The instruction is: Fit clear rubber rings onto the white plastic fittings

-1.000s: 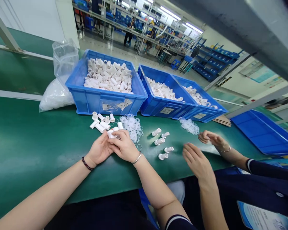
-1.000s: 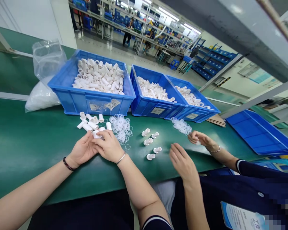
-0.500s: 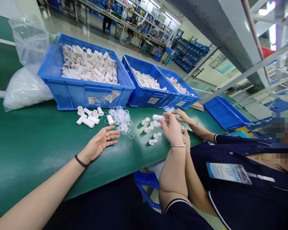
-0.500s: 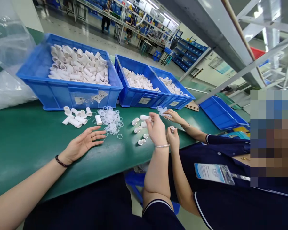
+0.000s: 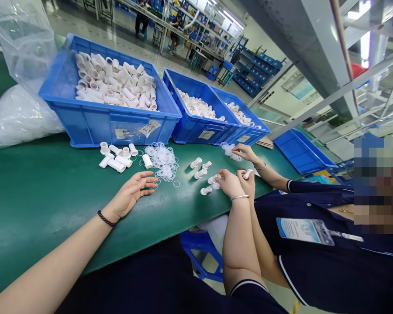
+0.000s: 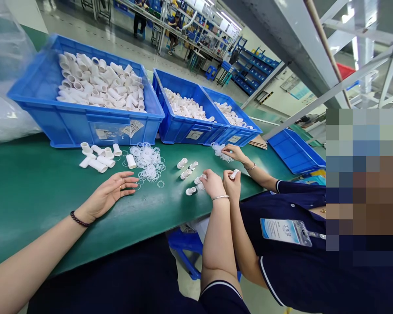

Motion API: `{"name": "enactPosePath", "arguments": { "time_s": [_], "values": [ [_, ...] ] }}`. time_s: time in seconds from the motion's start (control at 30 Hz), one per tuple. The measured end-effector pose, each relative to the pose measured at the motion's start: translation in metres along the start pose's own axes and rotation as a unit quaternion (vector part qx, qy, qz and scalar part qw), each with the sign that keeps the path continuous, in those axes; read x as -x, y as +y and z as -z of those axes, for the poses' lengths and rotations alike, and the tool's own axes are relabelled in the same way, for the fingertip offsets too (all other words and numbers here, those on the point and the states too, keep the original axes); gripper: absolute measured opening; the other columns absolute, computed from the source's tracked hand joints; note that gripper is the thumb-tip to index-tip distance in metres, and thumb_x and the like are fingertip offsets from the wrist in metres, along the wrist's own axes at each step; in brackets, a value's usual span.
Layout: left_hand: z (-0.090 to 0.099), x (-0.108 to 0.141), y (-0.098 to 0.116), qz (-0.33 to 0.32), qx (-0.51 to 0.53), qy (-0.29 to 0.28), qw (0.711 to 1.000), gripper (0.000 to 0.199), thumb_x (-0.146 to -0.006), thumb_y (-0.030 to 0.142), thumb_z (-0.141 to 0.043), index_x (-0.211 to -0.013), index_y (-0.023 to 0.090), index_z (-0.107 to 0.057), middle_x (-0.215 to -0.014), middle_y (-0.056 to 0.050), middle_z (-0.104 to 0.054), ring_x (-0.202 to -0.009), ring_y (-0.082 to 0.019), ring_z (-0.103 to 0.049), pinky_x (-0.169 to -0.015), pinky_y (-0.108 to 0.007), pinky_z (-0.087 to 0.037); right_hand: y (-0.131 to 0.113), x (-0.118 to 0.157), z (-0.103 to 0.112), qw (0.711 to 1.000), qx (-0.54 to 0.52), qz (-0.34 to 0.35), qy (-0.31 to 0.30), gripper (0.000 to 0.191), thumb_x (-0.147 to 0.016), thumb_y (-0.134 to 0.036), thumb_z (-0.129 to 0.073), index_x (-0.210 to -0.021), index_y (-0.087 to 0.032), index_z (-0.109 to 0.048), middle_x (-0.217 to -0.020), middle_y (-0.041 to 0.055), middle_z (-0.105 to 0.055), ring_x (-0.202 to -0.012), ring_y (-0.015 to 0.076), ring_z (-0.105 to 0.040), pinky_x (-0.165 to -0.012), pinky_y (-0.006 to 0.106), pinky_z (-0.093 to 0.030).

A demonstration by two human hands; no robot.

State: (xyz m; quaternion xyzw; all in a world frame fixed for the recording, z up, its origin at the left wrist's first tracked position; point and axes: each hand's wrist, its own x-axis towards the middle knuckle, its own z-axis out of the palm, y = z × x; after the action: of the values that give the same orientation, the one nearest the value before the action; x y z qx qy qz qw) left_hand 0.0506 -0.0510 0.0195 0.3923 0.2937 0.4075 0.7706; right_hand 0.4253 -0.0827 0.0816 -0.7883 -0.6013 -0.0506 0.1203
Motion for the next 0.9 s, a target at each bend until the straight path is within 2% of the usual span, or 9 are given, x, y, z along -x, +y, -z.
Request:
{"name": "enactPosePath", "arguments": {
  "time_s": [0.13,0.3,0.5,0.6,0.67,0.73,0.8,0.83,0.9],
  "values": [
    [0.000,-0.001,0.001,0.000,-0.010,0.008,1.000,0.042,-0.086,0.040,-0.055,-0.121,0.018,-0.050,-0.120,-0.013,-0.058,-0.108,-0.025,-0.056,-0.095,-0.046,-0.043,-0.005,-0.013,0.003,1.000,-0.024,-0.007,0.002,0.019,-0.083,-0.033,-0.053,-0.096,-0.021,-0.060,-0.087,0.0062,-0.064,-0.085,0.0209,-0.057,-0.085,0.038,-0.043],
    [-0.001,-0.002,-0.001,-0.013,-0.040,0.004,0.999,0.043,-0.083,0.041,-0.059,-0.119,0.018,-0.050,-0.118,-0.013,-0.058,-0.106,-0.024,-0.056,-0.095,-0.046,-0.043,-0.020,-0.053,0.005,0.999,-0.042,0.003,0.003,0.027,-0.078,-0.024,-0.060,-0.103,-0.015,-0.059,-0.104,0.0113,-0.064,-0.096,0.0232,-0.059,-0.087,0.037,-0.044],
    [0.000,-0.001,-0.004,-0.029,-0.097,-0.005,0.995,0.043,-0.083,0.041,-0.059,-0.118,0.018,-0.051,-0.117,-0.013,-0.058,-0.105,-0.024,-0.056,-0.092,-0.044,-0.043,-0.037,-0.091,-0.023,0.998,-0.031,0.026,-0.037,0.030,-0.079,-0.019,-0.059,-0.108,-0.011,-0.060,-0.104,0.0126,-0.064,-0.094,0.0220,-0.060,-0.086,0.033,-0.045],
    [-0.003,0.000,-0.005,-0.032,-0.119,-0.011,0.992,0.042,-0.082,0.040,-0.060,-0.116,0.017,-0.052,-0.115,-0.012,-0.059,-0.103,-0.023,-0.057,-0.089,-0.041,-0.045,-0.037,-0.095,-0.035,0.996,0.003,0.028,-0.086,0.033,-0.079,-0.023,-0.061,-0.110,-0.010,-0.061,-0.105,0.0137,-0.063,-0.095,0.0220,-0.060,-0.087,0.033,-0.044],
    [-0.005,0.000,-0.005,-0.036,-0.152,-0.012,0.988,0.040,-0.081,0.039,-0.060,-0.114,0.018,-0.053,-0.112,-0.011,-0.060,-0.101,-0.022,-0.057,-0.087,-0.039,-0.045,-0.038,-0.092,-0.033,0.996,0.022,0.023,-0.087,0.035,-0.080,-0.028,-0.062,-0.111,-0.011,-0.061,-0.106,0.0148,-0.062,-0.095,0.0235,-0.059,-0.086,0.035,-0.044],
    [-0.005,0.000,-0.004,-0.063,-0.213,0.024,0.975,0.035,-0.081,0.039,-0.060,-0.110,0.019,-0.056,-0.110,-0.010,-0.060,-0.099,-0.022,-0.056,-0.086,-0.039,-0.045,-0.045,-0.086,-0.026,0.998,0.026,0.036,-0.044,0.035,-0.081,-0.031,-0.061,-0.111,-0.012,-0.061,-0.108,0.0157,-0.060,-0.099,0.0257,-0.057,-0.087,0.037,-0.043],
    [-0.002,-0.001,-0.002,-0.116,-0.289,0.096,0.945,0.029,-0.080,0.038,-0.059,-0.103,0.021,-0.060,-0.110,-0.009,-0.058,-0.098,-0.022,-0.054,-0.087,-0.040,-0.044,-0.063,-0.076,-0.018,0.997,0.001,0.081,0.006,0.031,-0.083,-0.031,-0.058,-0.109,-0.013,-0.062,-0.106,0.0145,-0.061,-0.100,0.0258,-0.056,-0.088,0.037,-0.042],
    [0.000,-0.002,-0.001,-0.145,-0.322,0.135,0.926,0.026,-0.080,0.037,-0.059,-0.100,0.022,-0.062,-0.111,-0.008,-0.056,-0.099,-0.023,-0.053,-0.089,-0.041,-0.043,-0.076,-0.070,-0.016,0.994,-0.021,0.111,0.016,0.028,-0.084,-0.030,-0.056,-0.107,-0.014,-0.062,-0.104,0.0130,-0.061,-0.099,0.0246,-0.056,-0.087,0.036,-0.042],
    [0.005,-0.003,0.003,-0.186,-0.362,0.191,0.893,0.023,-0.079,0.035,-0.059,-0.097,0.022,-0.064,-0.113,-0.008,-0.053,-0.103,-0.025,-0.050,-0.092,-0.042,-0.041,-0.108,-0.057,-0.019,0.983,-0.068,0.171,-0.011,0.022,-0.086,-0.029,-0.053,-0.102,-0.017,-0.063,-0.098,0.0093,-0.063,-0.091,0.0207,-0.058,-0.084,0.032,-0.043]
  ]
}}
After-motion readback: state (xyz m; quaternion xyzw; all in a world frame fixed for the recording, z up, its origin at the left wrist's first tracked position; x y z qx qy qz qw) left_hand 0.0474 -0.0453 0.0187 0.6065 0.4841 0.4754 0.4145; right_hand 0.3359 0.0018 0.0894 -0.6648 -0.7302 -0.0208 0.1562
